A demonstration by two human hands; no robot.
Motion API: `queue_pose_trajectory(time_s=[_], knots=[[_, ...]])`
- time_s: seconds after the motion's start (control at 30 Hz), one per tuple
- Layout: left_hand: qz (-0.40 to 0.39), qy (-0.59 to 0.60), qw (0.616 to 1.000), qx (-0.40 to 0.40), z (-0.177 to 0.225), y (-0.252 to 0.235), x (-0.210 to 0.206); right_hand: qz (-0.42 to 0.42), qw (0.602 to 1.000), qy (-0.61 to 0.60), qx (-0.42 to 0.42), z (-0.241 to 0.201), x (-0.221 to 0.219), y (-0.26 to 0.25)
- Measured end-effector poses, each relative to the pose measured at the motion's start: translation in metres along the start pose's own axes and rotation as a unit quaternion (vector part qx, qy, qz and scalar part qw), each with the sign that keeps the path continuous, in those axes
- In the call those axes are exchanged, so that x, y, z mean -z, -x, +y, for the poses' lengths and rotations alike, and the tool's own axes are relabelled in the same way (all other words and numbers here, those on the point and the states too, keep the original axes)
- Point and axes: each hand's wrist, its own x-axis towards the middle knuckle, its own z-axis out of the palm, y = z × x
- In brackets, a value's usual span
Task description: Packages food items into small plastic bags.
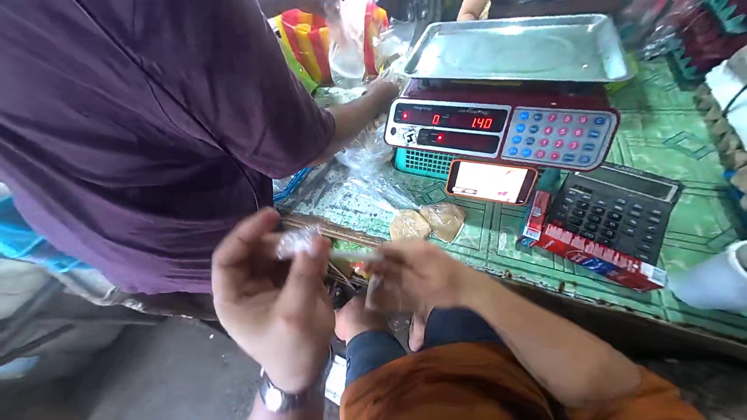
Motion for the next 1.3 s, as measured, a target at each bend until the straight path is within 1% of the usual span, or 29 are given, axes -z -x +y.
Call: queue_pose_trajectory(time_s=[0.07,0.13,0.17,0.2,0.23,0.3,0.33,0.37,0.43,0.47,0.5,0.53,0.57,0.6,0.67,0.73,0.77,0.8,0.87,0.9,0.93,1.0,1.07,1.13,1.2,1.3], knots=[[0.03,0.016,0.999,0.015,-0.011,-0.02,-0.002,0.036,0.991,0.127,0.031,0.005,0.032,-0.021],[0.029,-0.043,0.998,0.036,-0.032,-0.02,0.008,0.068,0.97,0.23,0.042,0.015,0.047,-0.034],[0.015,-0.086,0.994,0.058,-0.047,-0.009,0.018,0.068,0.962,0.264,0.027,0.023,0.048,-0.035],[-0.005,-0.125,0.987,0.096,-0.063,0.008,0.03,0.059,0.954,0.294,0.0,0.034,0.045,-0.032],[-0.025,-0.158,0.975,0.152,-0.077,0.031,0.045,0.041,0.946,0.319,-0.042,0.045,0.039,-0.025],[-0.036,-0.224,0.93,0.289,-0.094,0.087,0.078,-0.011,0.931,0.335,-0.144,0.063,0.025,-0.005],[-0.03,-0.254,0.903,0.345,-0.098,0.118,0.096,-0.029,0.925,0.331,-0.183,0.071,0.018,0.005],[-0.022,-0.279,0.872,0.402,-0.098,0.148,0.115,-0.029,0.921,0.333,-0.202,0.077,0.011,0.015],[-0.003,-0.311,0.806,0.503,-0.089,0.198,0.148,0.019,0.915,0.356,-0.19,0.087,-0.001,0.032],[0.003,-0.32,0.775,0.545,-0.082,0.212,0.161,0.053,0.913,0.364,-0.174,0.09,-0.004,0.036],[0.003,-0.328,0.748,0.577,-0.075,0.22,0.174,0.076,0.914,0.363,-0.166,0.091,-0.005,0.036],[0.001,-0.34,0.73,0.593,-0.069,0.221,0.183,0.082,0.915,0.356,-0.17,0.092,-0.005,0.036],[-0.001,-0.351,0.725,0.592,-0.065,0.216,0.189,0.073,0.916,0.35,-0.181,0.093,-0.004,0.034],[-0.005,-0.361,0.734,0.575,-0.064,0.206,0.191,0.058,0.916,0.346,-0.192,0.093,-0.003,0.032],[-0.031,-0.372,0.781,0.501,-0.064,0.172,0.18,0.028,0.916,0.343,-0.206,0.093,-0.003,0.03],[-0.09,-0.381,0.836,0.386,-0.07,0.126,0.15,0.006,0.916,0.344,-0.206,0.093,-0.003,0.029],[-0.129,-0.381,0.857,0.322,-0.074,0.102,0.129,-0.004,0.915,0.345,-0.207,0.093,-0.003,0.028],[-0.172,-0.382,0.87,0.26,-0.081,0.078,0.106,-0.01,0.915,0.344,-0.209,0.093,-0.003,0.028],[-0.247,-0.386,0.875,0.156,-0.101,0.029,0.059,-0.011,0.915,0.343,-0.212,0.093,-0.003,0.028],[-0.271,-0.399,0.867,0.122,-0.115,0.006,0.036,-0.012,0.914,0.346,-0.214,0.092,-0.003,0.028],[-0.293,-0.416,0.854,0.113,-0.13,-0.019,0.015,-0.009,0.912,0.348,-0.215,0.092,-0.003,0.027],[-0.331,-0.471,0.811,0.108,-0.164,-0.063,-0.021,-0.007,0.914,0.342,-0.218,0.091,-0.005,0.026],[-0.353,-0.528,0.767,0.096,-0.196,-0.091,-0.055,-0.009,0.917,0.329,-0.225,0.089,-0.005,0.027],[-0.382,-0.588,0.706,0.103,-0.215,-0.097,-0.079,-0.003,0.921,0.317,-0.228,0.088,-0.005,0.028],[-0.4,-0.621,0.664,0.112,-0.221,-0.094,-0.086,-0.008,0.925,0.3,-0.232,0.087,-0.003,0.025],[-0.391,-0.646,0.648,0.097,-0.226,-0.101,-0.086,-0.024,0.929,0.275,-0.245,0.084,0.001,0.024]])
